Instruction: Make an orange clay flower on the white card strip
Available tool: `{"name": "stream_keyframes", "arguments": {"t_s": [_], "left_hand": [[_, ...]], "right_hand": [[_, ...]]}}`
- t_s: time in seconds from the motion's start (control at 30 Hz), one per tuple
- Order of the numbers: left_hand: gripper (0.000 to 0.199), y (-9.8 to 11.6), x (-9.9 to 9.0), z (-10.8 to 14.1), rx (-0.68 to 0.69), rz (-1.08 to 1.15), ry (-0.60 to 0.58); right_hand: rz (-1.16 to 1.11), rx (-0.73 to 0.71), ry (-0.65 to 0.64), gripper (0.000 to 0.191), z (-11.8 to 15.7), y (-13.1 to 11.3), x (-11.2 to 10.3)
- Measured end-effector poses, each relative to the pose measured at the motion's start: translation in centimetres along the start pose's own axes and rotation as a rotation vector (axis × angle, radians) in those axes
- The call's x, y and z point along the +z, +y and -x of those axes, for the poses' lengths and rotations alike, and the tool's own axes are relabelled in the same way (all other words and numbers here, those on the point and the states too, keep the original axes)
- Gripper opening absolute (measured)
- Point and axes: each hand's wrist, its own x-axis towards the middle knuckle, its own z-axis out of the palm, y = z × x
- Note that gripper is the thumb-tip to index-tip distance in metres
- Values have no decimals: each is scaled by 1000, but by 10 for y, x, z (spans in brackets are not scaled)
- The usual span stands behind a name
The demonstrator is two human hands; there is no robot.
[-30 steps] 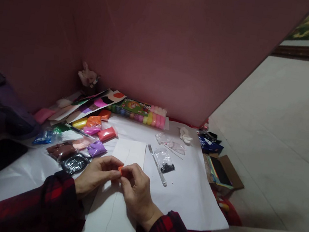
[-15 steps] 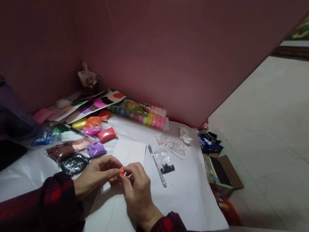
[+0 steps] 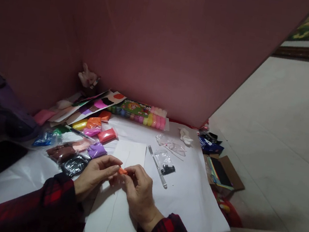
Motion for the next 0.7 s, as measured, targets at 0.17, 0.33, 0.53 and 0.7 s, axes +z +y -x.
{"name": "stream_keyframes", "arguments": {"t_s": [0.17, 0.33, 0.53, 0.7], "left_hand": [[34, 1, 1, 2, -24, -33, -47], [31, 1, 0, 1, 3, 9, -31], [37, 2, 1, 2, -44, -51, -61], [33, 5, 3, 4, -11, -50, -34]], "right_hand": [[30, -75, -2, 10, -1, -2, -1], [4, -45, -5, 8, -1, -3, -1], [-7, -90, -8, 8, -1, -4, -2], [-81, 31, -24, 8, -1, -5, -2]]}}
